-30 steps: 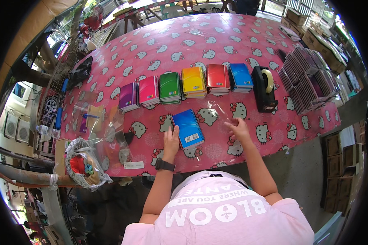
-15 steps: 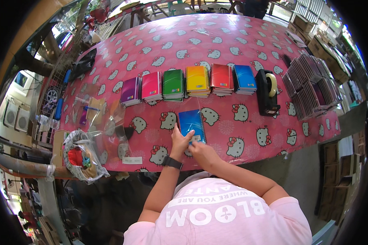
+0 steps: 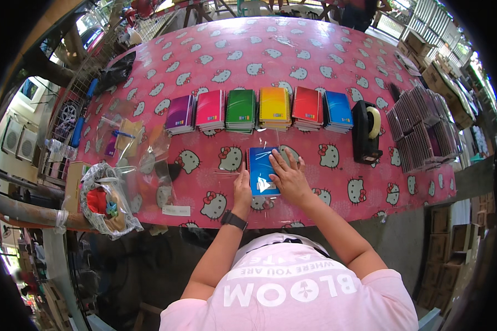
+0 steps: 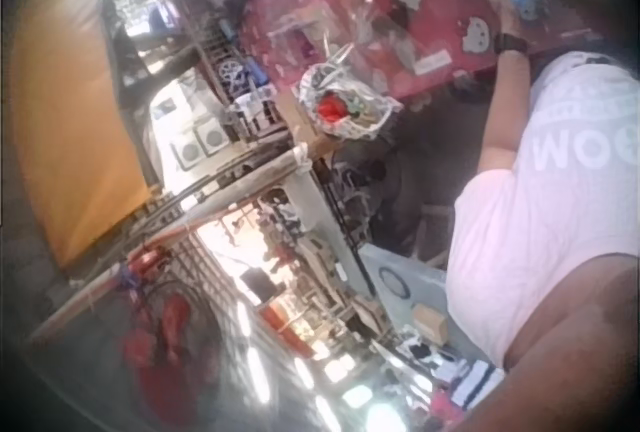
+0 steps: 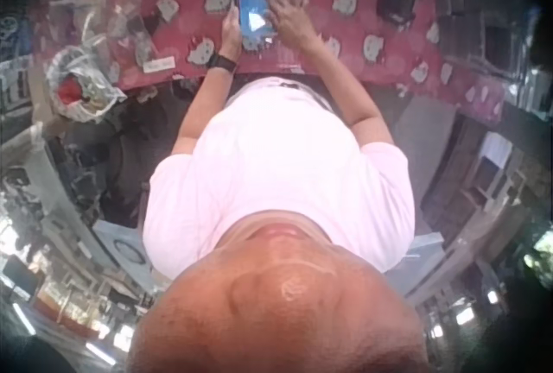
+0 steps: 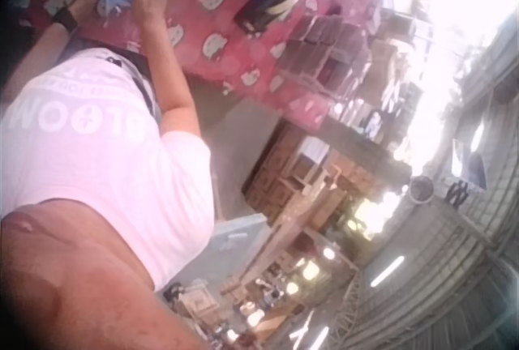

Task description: The person repeatedly places small spiral-bound notebooks into clear plastic bags and seals them with tape. They handle notebooks of different colors one at a time, arranging them on a pink Hello Kitty tablecloth in an outdoor workshop area.

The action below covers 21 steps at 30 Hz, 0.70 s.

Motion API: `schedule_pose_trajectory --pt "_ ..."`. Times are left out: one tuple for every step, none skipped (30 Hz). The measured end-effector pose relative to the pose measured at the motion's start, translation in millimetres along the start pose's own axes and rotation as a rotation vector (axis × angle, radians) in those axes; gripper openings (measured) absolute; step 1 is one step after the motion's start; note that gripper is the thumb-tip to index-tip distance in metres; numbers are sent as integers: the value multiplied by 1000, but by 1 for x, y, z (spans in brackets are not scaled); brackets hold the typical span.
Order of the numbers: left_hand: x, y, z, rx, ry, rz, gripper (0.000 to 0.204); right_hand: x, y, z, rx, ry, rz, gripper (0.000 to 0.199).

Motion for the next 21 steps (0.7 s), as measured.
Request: schedule_pose_trajectory --pt "2 -2 1 -15 -19 -20 52 0 1 -1 12 -5 -21 58" --pt "4 -3 2 -29 -39 -39 52 2 3 -2 24 -10 -43 61" --pt "6 -5 3 -43 -58 -58 52 4 3 -3 35 -15 -65 63" --pt "5 -4 3 -57 -96 -77 51 7 4 -4 44 -23 -67 65" --pt "5 -3 3 -71 -134 -95 51 11 3 -4 52 -30 -70 67" --pt "5 -1 3 -86 -171 -115 51 14 3 -5 61 -38 -71 69" --pt "0 1 4 -129 -300 -162 51 17 0 -4 44 -100 -51 68" --pt "-4 4 4 -173 -428 -210 51 18 -1 -6 76 -94 -54 68" --pt "-9 7 5 -218 -556 -257 51 19 0 -7 109 -88 -56 68" --pt "-10 1 2 -103 -572 -177 53 20 -2 -4 136 -81 -60 68" --pt "-14 -8 0 19 -586 -91 54 18 -2 -3 128 -82 -72 68" --pt "-17 -15 -7 140 -599 -5 56 16 -3 -2 120 -82 -83 69" --pt "-19 -15 -7 102 -662 8 59 18 -2 -3 123 -87 -81 70" --pt "-23 -15 -8 69 -728 25 63 19 -1 -4 126 -146 -61 72" --pt "-20 -12 -9 -6 -747 -48 64 18 -2 -5 130 -205 -41 75" --pt "-22 -10 -13 -69 -764 -125 66 13 -1 -3 128 -259 -32 77" --pt "-25 -8 -13 -62 -747 -81 68 9 3 4 94 -391 60 87" --pt "-22 -9 -10 -56 -738 -77 68 0 16 11 82 -483 40 89" --pt "-19 -10 -7 -53 -726 -77 67 -2 32 29 69 -572 22 90" --pt "-18 -13 -7 -44 -716 -81 67 -2 47 38 48 -659 0 92" --pt "-18 -15 -7 -51 -718 -88 67 -2 63 45 -63 -503 -58 82"
Point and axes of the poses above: each hand's wrist, its own y-axis away from the middle knuckle, its own z-axis out of the back of the hand, x = y × z, the point moved 8 cm from there along -y, towards the middle knuckle, and after that the axes turned 8 degrees about y, right-handed, at the moved point
